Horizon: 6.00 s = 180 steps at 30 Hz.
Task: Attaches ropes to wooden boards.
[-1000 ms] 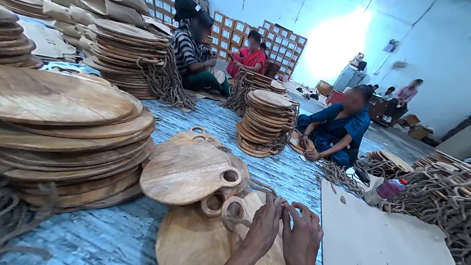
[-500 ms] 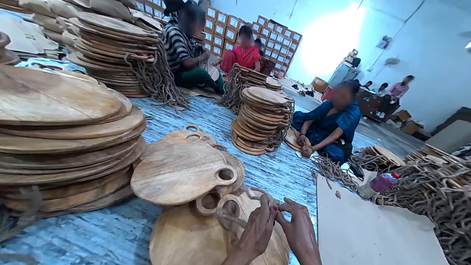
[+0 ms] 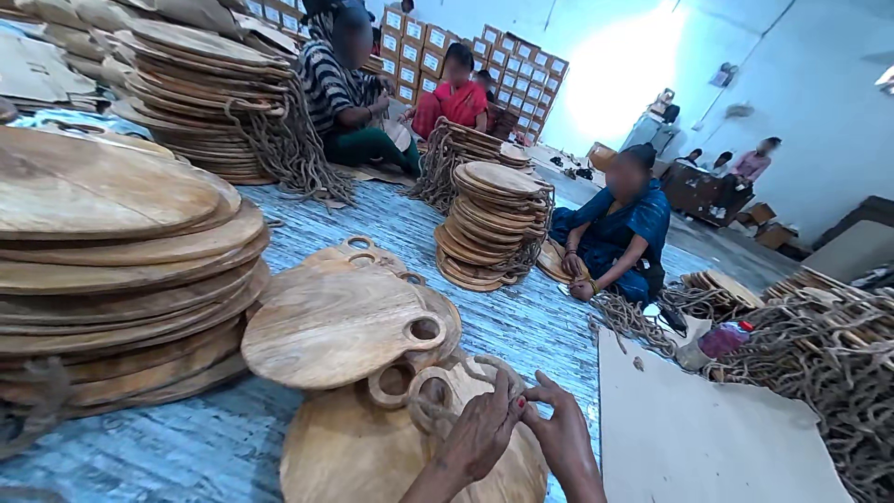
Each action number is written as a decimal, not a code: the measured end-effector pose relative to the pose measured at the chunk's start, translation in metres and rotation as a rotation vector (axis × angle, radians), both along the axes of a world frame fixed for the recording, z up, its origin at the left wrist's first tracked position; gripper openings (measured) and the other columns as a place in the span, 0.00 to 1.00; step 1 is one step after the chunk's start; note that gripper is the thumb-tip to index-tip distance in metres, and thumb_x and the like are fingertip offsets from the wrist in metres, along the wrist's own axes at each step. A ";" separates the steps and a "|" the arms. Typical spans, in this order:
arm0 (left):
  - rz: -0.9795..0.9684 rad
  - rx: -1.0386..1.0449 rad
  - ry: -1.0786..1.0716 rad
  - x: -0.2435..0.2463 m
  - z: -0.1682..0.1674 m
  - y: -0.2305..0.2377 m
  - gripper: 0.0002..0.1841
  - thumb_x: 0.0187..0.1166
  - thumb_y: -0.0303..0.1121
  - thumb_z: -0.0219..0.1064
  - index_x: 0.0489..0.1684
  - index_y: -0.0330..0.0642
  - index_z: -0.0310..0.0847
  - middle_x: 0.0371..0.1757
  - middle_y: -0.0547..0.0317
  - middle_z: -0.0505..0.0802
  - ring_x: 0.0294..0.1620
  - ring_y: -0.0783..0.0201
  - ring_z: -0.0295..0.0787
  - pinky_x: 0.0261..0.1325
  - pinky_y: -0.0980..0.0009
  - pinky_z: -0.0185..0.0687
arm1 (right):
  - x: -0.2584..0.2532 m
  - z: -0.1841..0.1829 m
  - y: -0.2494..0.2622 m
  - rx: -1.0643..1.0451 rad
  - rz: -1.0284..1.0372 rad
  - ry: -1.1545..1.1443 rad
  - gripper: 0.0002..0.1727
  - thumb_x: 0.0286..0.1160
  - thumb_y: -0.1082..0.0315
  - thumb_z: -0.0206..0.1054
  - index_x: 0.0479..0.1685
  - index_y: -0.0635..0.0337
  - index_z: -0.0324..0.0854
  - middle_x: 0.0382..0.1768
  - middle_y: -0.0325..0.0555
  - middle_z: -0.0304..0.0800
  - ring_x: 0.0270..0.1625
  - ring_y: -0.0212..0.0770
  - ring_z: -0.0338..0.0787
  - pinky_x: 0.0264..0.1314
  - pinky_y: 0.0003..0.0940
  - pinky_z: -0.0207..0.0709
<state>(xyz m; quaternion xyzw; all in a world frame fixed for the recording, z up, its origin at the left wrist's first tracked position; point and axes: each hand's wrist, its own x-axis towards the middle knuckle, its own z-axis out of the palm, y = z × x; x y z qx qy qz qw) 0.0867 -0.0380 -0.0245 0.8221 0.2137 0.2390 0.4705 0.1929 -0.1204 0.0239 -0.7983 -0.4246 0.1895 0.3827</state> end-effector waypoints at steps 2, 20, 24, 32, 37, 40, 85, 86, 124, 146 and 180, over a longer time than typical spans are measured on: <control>0.026 -0.003 -0.059 0.001 -0.002 -0.001 0.23 0.92 0.38 0.48 0.63 0.18 0.70 0.30 0.41 0.87 0.34 0.46 0.88 0.47 0.51 0.82 | 0.007 -0.006 0.000 0.080 0.042 0.116 0.09 0.68 0.72 0.74 0.39 0.72 0.90 0.70 0.69 0.82 0.79 0.58 0.76 0.75 0.52 0.70; -0.080 -0.109 0.144 0.003 0.013 0.006 0.20 0.93 0.35 0.48 0.73 0.27 0.65 0.37 0.40 0.88 0.39 0.46 0.89 0.52 0.50 0.83 | -0.005 -0.043 -0.007 0.255 -0.055 0.067 0.09 0.67 0.73 0.68 0.36 0.70 0.92 0.65 0.66 0.87 0.74 0.62 0.80 0.74 0.57 0.69; -0.007 -0.017 0.268 0.003 0.024 0.001 0.22 0.93 0.38 0.52 0.74 0.29 0.69 0.38 0.36 0.90 0.45 0.39 0.90 0.55 0.45 0.81 | -0.012 -0.047 -0.009 0.289 -0.129 -0.053 0.08 0.66 0.75 0.70 0.35 0.74 0.91 0.63 0.70 0.86 0.69 0.68 0.80 0.71 0.61 0.69; 0.451 0.409 -0.066 0.016 0.006 -0.025 0.14 0.81 0.31 0.63 0.54 0.31 0.91 0.39 0.35 0.91 0.24 0.45 0.91 0.27 0.56 0.87 | -0.014 -0.045 -0.003 0.419 -0.183 -0.379 0.07 0.61 0.72 0.72 0.30 0.70 0.91 0.62 0.77 0.82 0.67 0.80 0.76 0.67 0.67 0.69; 0.302 0.014 -0.017 0.008 0.021 -0.020 0.18 0.90 0.31 0.52 0.60 0.22 0.79 0.55 0.31 0.89 0.48 0.42 0.92 0.53 0.52 0.85 | -0.016 -0.053 0.001 0.531 -0.182 -0.403 0.08 0.63 0.71 0.69 0.27 0.68 0.89 0.61 0.77 0.80 0.66 0.74 0.77 0.69 0.57 0.70; 0.176 -0.255 -0.043 0.004 0.025 -0.008 0.17 0.92 0.31 0.48 0.59 0.24 0.78 0.41 0.42 0.87 0.39 0.55 0.85 0.47 0.61 0.81 | -0.013 -0.054 -0.004 0.609 -0.111 -0.291 0.10 0.65 0.71 0.66 0.28 0.72 0.86 0.63 0.76 0.77 0.68 0.58 0.77 0.73 0.41 0.68; -0.223 -0.348 -0.192 0.012 0.028 -0.019 0.14 0.91 0.30 0.51 0.56 0.24 0.74 0.34 0.53 0.83 0.30 0.70 0.79 0.40 0.74 0.78 | 0.012 -0.065 -0.033 0.888 0.135 0.405 0.11 0.84 0.53 0.63 0.40 0.31 0.93 0.57 0.19 0.94 0.60 0.18 0.89 0.60 0.16 0.82; -0.239 -0.363 -0.176 0.013 0.026 -0.018 0.15 0.91 0.31 0.52 0.58 0.23 0.74 0.37 0.51 0.85 0.32 0.69 0.80 0.41 0.73 0.78 | 0.011 -0.068 -0.033 0.914 0.058 0.455 0.13 0.87 0.60 0.60 0.39 0.36 0.92 0.54 0.21 0.96 0.58 0.20 0.90 0.59 0.17 0.83; 0.683 -1.253 -0.584 0.016 -0.110 0.016 0.24 0.79 0.14 0.48 0.77 0.32 0.58 0.55 0.46 0.78 0.47 0.61 0.80 0.51 0.68 0.80 | 0.113 -0.248 -0.036 0.229 -0.645 0.384 0.15 0.88 0.73 0.57 0.47 0.80 0.82 0.42 0.62 0.86 0.45 0.43 0.83 0.56 0.42 0.75; 0.326 -0.777 -0.727 0.016 -0.045 0.016 0.10 0.81 0.18 0.48 0.45 0.36 0.76 0.34 0.68 0.89 0.37 0.75 0.89 0.52 0.75 0.87 | 0.093 -0.225 -0.041 0.249 -0.318 0.680 0.15 0.91 0.69 0.51 0.53 0.72 0.79 0.39 0.41 0.83 0.41 0.27 0.82 0.46 0.29 0.78; 0.877 -1.088 -0.405 -0.031 -0.084 0.025 0.15 0.97 0.35 0.41 0.45 0.35 0.69 0.23 0.59 0.79 0.17 0.70 0.78 0.25 0.77 0.80 | 0.114 -0.235 -0.032 0.129 -0.664 0.487 0.13 0.87 0.73 0.60 0.38 0.77 0.82 0.36 0.58 0.83 0.41 0.45 0.80 0.52 0.44 0.72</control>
